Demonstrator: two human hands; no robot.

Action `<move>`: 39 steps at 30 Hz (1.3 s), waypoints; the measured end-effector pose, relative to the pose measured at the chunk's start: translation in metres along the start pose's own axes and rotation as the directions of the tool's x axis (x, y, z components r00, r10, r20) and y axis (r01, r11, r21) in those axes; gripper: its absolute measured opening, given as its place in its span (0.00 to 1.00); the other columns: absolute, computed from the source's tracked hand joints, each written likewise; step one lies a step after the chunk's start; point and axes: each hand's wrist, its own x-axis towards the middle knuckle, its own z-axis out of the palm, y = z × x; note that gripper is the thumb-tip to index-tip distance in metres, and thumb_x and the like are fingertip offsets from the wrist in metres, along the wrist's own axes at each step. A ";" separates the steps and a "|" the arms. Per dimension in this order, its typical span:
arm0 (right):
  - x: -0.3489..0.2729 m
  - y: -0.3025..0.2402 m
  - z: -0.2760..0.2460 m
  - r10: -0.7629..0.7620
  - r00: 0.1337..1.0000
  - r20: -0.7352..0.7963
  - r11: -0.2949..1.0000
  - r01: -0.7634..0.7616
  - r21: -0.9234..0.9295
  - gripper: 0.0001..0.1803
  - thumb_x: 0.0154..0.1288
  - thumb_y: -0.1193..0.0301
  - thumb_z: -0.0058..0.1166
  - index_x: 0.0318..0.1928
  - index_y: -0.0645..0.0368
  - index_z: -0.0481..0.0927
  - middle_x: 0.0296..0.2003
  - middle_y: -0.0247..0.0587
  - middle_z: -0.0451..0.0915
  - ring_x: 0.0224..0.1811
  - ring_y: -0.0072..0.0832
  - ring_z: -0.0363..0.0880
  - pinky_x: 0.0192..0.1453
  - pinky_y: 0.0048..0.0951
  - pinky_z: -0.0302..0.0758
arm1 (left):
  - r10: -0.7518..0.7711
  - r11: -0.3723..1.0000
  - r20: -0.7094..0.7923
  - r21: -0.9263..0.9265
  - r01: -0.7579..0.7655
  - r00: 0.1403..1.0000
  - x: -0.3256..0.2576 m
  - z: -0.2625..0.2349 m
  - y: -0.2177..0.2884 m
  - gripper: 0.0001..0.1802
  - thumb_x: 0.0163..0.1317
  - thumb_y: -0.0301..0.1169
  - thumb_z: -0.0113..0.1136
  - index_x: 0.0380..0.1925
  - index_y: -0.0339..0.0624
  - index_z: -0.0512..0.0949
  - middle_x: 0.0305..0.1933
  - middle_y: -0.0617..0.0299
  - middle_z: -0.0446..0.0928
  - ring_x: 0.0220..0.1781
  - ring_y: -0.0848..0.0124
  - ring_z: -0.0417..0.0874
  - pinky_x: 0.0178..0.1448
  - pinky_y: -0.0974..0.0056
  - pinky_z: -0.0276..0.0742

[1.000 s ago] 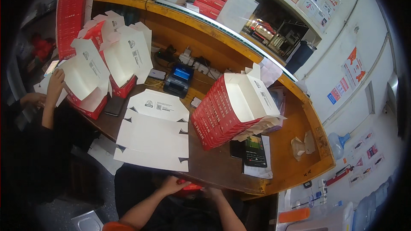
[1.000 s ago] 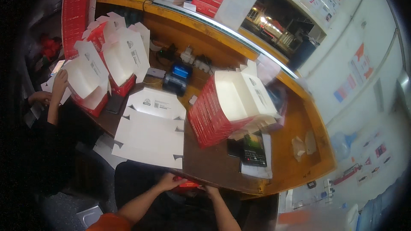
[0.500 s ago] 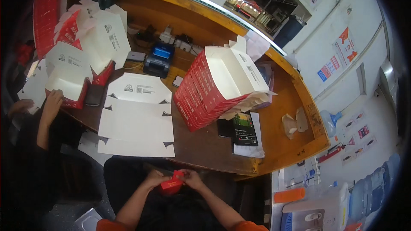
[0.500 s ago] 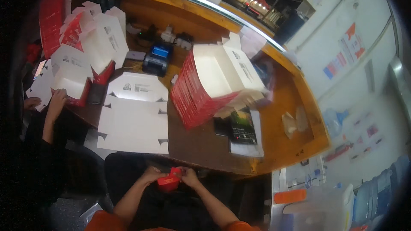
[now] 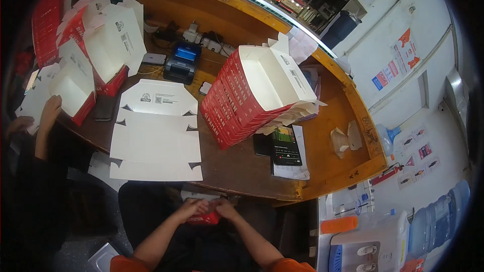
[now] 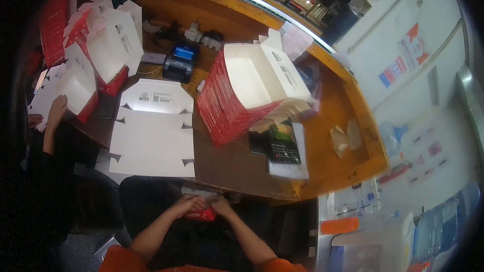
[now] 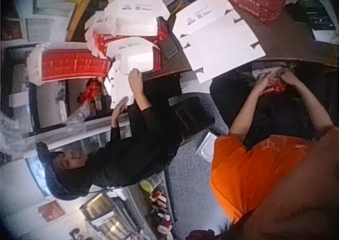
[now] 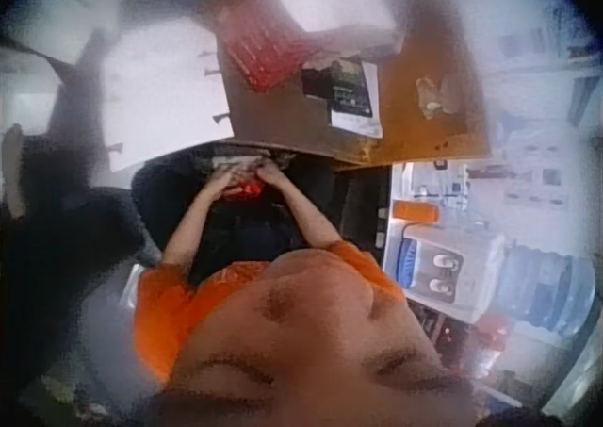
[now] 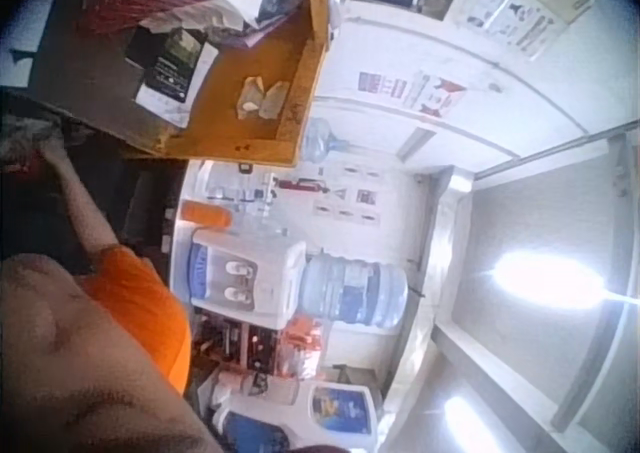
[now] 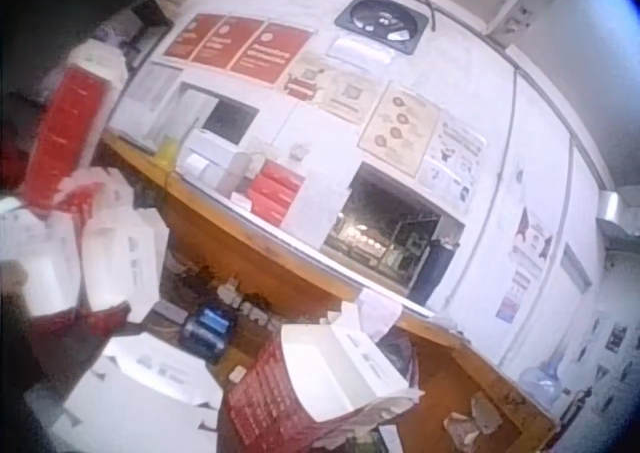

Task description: The person assembles red and white cardboard food boxes by folding the flat pieces into shape and stacking them on a wooden counter. Another person is visible in the background performing the same task. The camera moves erratically, frequently losing focus on the hands and the boxes.

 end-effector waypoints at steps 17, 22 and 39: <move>-0.001 -0.055 0.024 -0.259 0.906 -0.334 0.926 0.135 -0.352 0.20 0.68 0.66 0.59 0.45 0.76 0.81 0.38 0.68 0.84 0.44 0.58 0.85 0.51 0.48 0.78 | 0.129 0.955 -0.624 0.288 0.073 0.771 0.047 -0.044 -0.077 0.40 0.65 0.47 0.65 0.68 0.30 0.66 0.69 0.36 0.69 0.69 0.46 0.75 0.71 0.49 0.70; -0.018 -0.047 0.005 -0.384 0.857 -0.344 0.853 0.186 -0.488 0.21 0.70 0.63 0.60 0.42 0.75 0.83 0.38 0.71 0.83 0.46 0.63 0.83 0.52 0.51 0.78 | 0.097 0.951 -0.368 0.308 0.022 0.925 0.005 -0.019 0.011 0.38 0.60 0.57 0.70 0.48 0.28 0.80 0.49 0.37 0.83 0.52 0.51 0.86 0.57 0.52 0.80; -0.164 -0.197 -0.011 -0.251 0.968 0.026 0.967 0.252 -0.041 0.56 0.57 0.68 0.76 0.80 0.46 0.52 0.80 0.56 0.28 0.78 0.57 0.57 0.66 0.47 0.82 | -0.284 0.890 0.129 -0.332 0.312 0.950 -0.016 -0.035 0.019 0.25 0.72 0.50 0.53 0.49 0.38 0.83 0.42 0.55 0.85 0.39 0.65 0.85 0.46 0.58 0.81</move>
